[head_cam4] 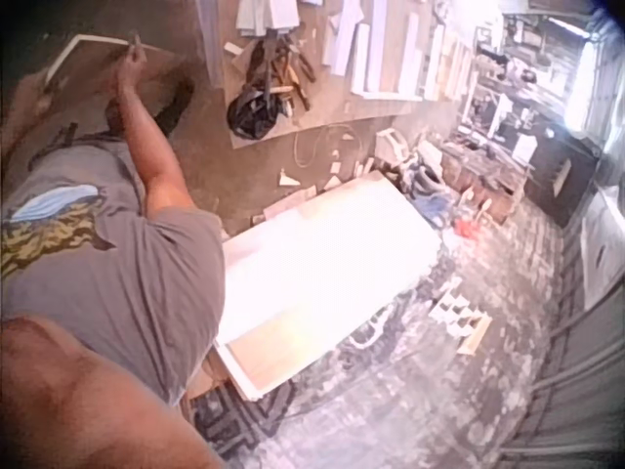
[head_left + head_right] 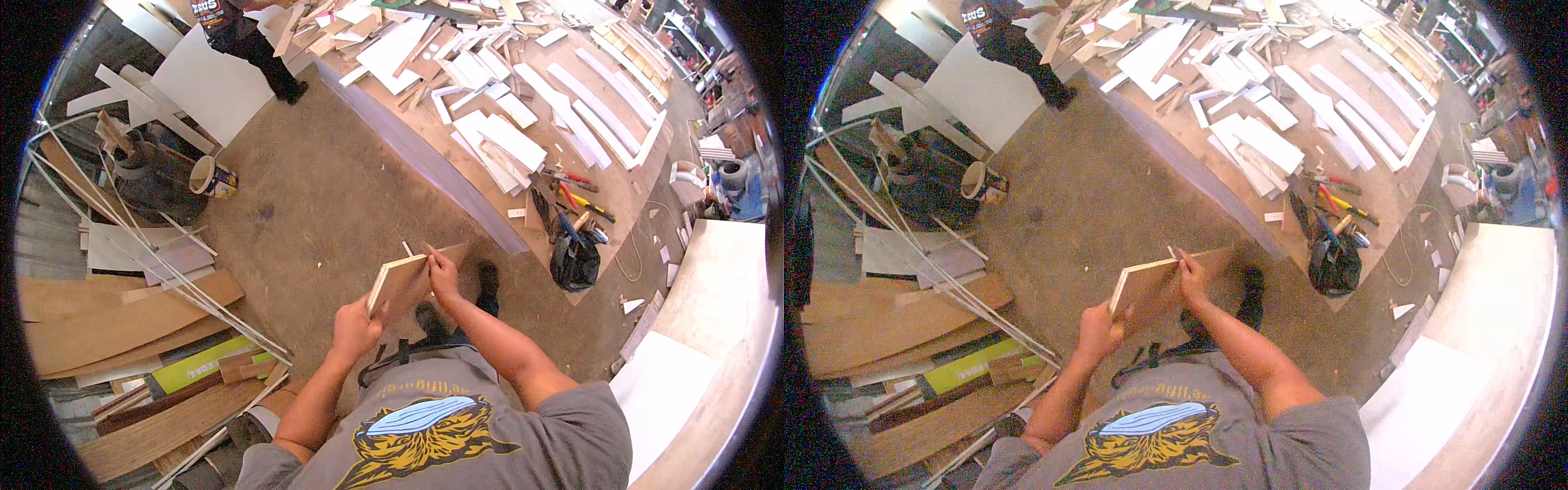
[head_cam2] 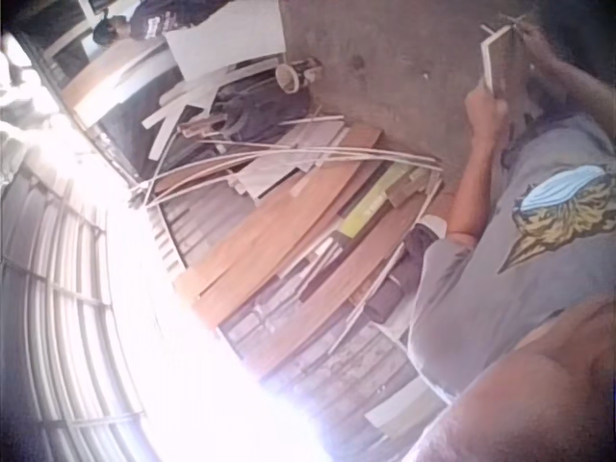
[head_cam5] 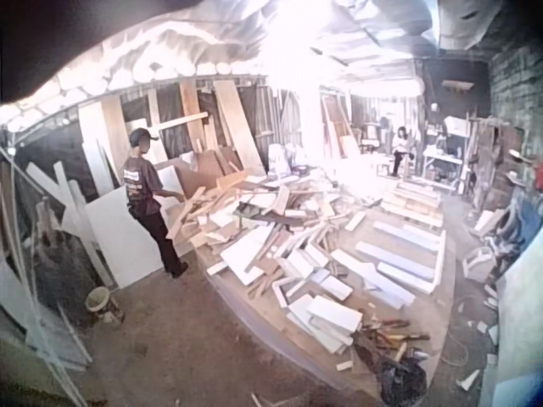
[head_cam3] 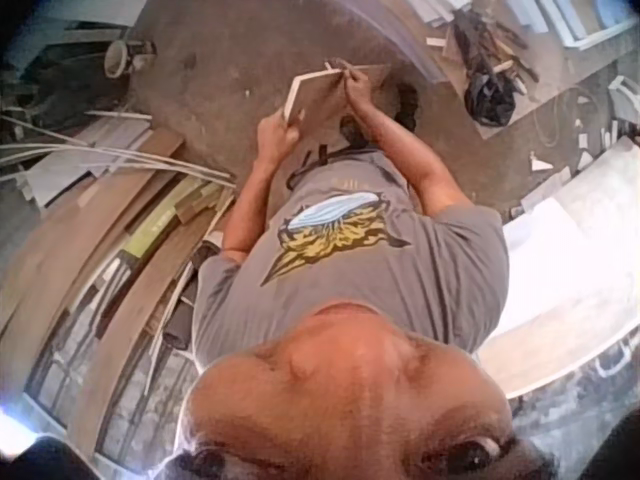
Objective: The person sorts through wooden planks on a table, then sands the edges of small wooden pieces and a long wooden board using a small tool.
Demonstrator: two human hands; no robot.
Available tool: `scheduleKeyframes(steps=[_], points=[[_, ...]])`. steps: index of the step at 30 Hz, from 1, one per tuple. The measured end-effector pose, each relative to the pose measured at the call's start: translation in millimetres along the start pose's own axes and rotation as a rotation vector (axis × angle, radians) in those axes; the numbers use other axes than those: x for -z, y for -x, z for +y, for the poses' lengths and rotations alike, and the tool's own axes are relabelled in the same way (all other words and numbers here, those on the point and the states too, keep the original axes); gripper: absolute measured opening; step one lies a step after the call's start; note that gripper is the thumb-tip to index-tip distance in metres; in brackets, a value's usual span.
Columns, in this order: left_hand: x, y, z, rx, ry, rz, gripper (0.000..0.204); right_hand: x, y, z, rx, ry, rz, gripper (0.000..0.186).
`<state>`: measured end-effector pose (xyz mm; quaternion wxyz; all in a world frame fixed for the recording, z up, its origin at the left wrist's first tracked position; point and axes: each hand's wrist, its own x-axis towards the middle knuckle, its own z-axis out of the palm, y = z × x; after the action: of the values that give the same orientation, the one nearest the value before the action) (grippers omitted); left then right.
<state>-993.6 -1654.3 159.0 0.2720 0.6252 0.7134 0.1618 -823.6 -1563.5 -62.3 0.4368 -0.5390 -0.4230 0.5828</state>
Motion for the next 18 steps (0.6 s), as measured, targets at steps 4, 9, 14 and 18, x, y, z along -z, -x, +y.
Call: scheduleKeyframes(steps=[4,9,14,18], points=[[-5,4,-11,0.06,0.055,0.013,0.028,-22,41,-76,0.171,0.036,-0.074,0.035],[-3,8,7,0.065,0.057,-0.007,0.027,-11,39,-90,0.118,0.021,-0.045,0.035],[-8,9,-1,0.032,0.027,0.001,0.026,-8,52,-117,0.307,0.161,-0.181,0.034],[-10,2,-4,0.052,-0.004,0.044,0.025,0,25,-99,0.227,0.226,-0.142,0.034]])
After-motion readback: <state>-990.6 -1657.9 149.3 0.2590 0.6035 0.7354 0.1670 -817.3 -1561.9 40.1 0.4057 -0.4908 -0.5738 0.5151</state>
